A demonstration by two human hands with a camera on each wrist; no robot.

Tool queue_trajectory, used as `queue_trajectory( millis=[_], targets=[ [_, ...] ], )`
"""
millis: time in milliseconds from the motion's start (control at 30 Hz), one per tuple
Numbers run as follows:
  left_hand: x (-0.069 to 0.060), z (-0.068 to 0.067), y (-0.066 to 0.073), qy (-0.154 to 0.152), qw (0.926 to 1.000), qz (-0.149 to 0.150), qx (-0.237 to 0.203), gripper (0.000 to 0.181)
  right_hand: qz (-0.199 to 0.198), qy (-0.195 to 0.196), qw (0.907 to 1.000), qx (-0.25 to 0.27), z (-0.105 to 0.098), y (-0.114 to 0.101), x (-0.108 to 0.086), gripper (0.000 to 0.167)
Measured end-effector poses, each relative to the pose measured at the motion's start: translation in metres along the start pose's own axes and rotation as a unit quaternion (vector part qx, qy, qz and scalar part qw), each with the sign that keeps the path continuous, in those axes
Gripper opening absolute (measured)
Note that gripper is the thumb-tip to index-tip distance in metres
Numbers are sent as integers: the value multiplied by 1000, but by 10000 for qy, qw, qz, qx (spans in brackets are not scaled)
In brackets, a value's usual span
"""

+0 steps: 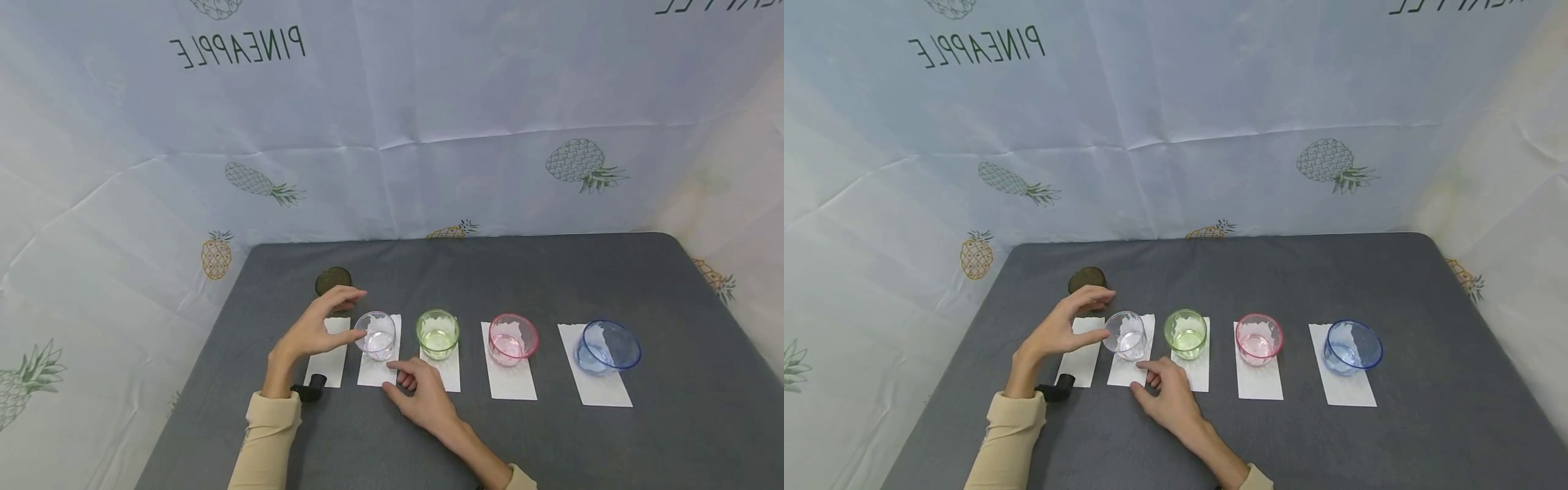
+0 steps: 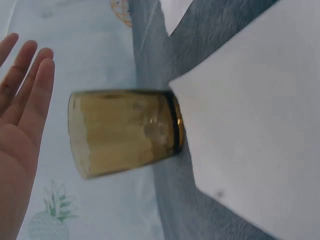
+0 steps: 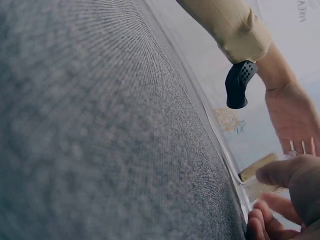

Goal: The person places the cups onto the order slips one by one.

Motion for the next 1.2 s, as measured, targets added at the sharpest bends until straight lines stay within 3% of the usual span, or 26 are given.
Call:
queue_trajectory(
  millis=[167,400,600,767,1200],
  targets=[
    [-2,-11,-6,514,9986,109,83,58,-456,-17,9983,351,2,-2,-1,21],
    [-2,-21,-18,1125,9935,156,-11,52,-563,-429,9957,600,8,-13,4,25],
    [1,-26,-23,1465,9890,12,196,54,-588,-740,9934,654,15,-19,10,29],
    [5,-32,-29,1429,9893,-140,247,60,-704,-833,9920,635,23,-22,15,32],
    [16,-49,-42,874,9936,-421,574,72,-796,-796,9910,727,43,-23,26,37]
  ],
)
Point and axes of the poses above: each hand's wrist, its own x-axis towards the middle knuckle, its own z-axis out of the palm, y = z × x, the point moved 1 cm from there along x, towards the middle knuckle, and after that the axes turned 12 degrees about -z, right-handed, at the moved point
